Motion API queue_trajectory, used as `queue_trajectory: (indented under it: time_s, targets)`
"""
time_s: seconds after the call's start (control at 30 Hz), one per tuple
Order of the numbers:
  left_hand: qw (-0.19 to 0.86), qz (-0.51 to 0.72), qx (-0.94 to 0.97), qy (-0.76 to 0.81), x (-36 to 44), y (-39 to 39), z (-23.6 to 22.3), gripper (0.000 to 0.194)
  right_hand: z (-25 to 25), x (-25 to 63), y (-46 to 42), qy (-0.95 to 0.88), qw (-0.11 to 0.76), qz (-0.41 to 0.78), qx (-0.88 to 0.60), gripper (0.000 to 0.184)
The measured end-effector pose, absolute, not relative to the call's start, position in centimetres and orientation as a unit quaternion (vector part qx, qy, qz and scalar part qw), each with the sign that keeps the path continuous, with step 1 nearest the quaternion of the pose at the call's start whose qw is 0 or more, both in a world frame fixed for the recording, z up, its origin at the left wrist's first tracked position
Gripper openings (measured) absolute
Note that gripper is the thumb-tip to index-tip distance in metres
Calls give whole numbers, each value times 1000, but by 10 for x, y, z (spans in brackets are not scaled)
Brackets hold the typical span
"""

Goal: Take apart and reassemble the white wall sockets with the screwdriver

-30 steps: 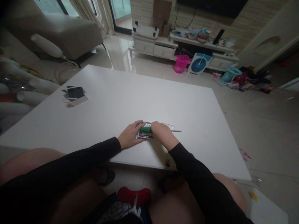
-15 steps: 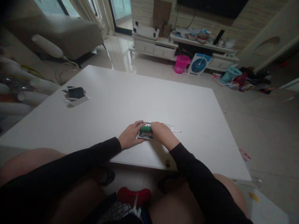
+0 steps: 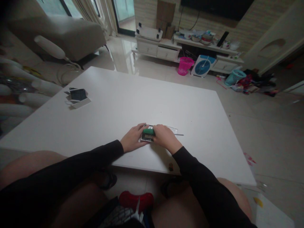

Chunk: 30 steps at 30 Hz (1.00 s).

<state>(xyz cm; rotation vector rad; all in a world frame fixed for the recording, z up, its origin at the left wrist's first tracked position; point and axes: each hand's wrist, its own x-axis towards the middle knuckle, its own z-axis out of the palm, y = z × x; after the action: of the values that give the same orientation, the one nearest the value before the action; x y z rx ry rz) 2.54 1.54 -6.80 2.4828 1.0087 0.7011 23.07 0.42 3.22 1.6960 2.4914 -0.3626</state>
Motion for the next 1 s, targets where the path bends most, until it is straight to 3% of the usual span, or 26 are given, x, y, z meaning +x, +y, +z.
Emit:
queue_trajectory:
  time_s: [1.0]
  targets:
    - [193,234,884,357,27,14,-62,81,36,238,5,815,0,-109,570,10]
